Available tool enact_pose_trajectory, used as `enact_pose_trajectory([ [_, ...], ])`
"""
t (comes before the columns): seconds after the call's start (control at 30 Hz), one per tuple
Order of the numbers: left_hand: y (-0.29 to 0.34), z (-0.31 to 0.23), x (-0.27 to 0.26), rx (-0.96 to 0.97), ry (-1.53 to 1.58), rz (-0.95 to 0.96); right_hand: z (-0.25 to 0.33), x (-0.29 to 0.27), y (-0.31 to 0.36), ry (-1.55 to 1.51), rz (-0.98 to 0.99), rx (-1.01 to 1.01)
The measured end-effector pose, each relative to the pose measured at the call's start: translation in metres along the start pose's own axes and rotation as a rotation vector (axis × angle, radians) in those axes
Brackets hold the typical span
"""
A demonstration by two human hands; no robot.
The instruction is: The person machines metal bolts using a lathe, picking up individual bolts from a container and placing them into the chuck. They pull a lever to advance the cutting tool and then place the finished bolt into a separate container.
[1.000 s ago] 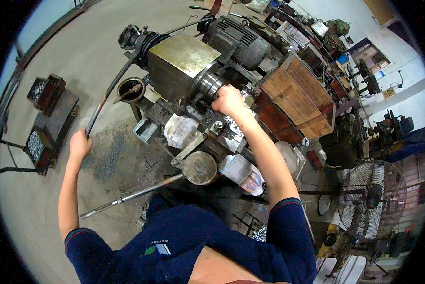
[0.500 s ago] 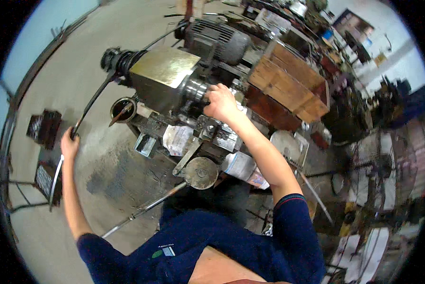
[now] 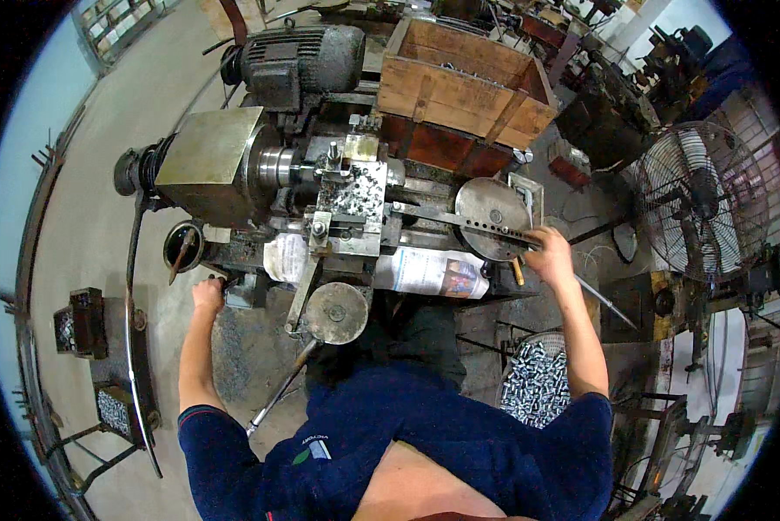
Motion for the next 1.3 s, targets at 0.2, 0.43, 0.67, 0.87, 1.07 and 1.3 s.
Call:
enact_pose_trajectory([
  [0.2, 0.039, 0.047, 0.033, -0.326, 0.486, -0.122, -0.23, 0.046, 0.107, 0.584, 0.232, 0.497],
  [0.43, 0.113, 0.073, 0.114, -0.434, 0.964, 0.214, -0.173, 0.075, 0.183, 0.429, 0.276, 0.61],
  [0.67, 0.109, 0.043, 0.111, -0.435, 1.164, 0.193, -0.058, 0.106, 0.245, -0.208, 0.194, 0.554],
  [0.87, 0.055, 0.038, 0.062, -0.296, 1.038, -0.067, -0.02, 0.1, 0.242, -0.289, 0.162, 0.559],
  [1.07, 0.031, 0.013, 0.029, -0.21, 0.59, -0.18, -0.055, 0.111, 0.235, -0.15, 0.276, 0.507],
  [1.3, 0.005, -0.014, 0.023, -0.136, 0.392, -0.046, -0.184, 0.055, 0.173, 0.494, 0.429, 0.781],
])
Point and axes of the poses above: each hand's wrist, its own y-axis away from the middle knuckle, its own x-axis out of the palm, z = x × y, the point moved 7 cm from there along -y, towards the middle knuckle, and after that the axes turned 3 degrees about y, right-handed, at the moved point
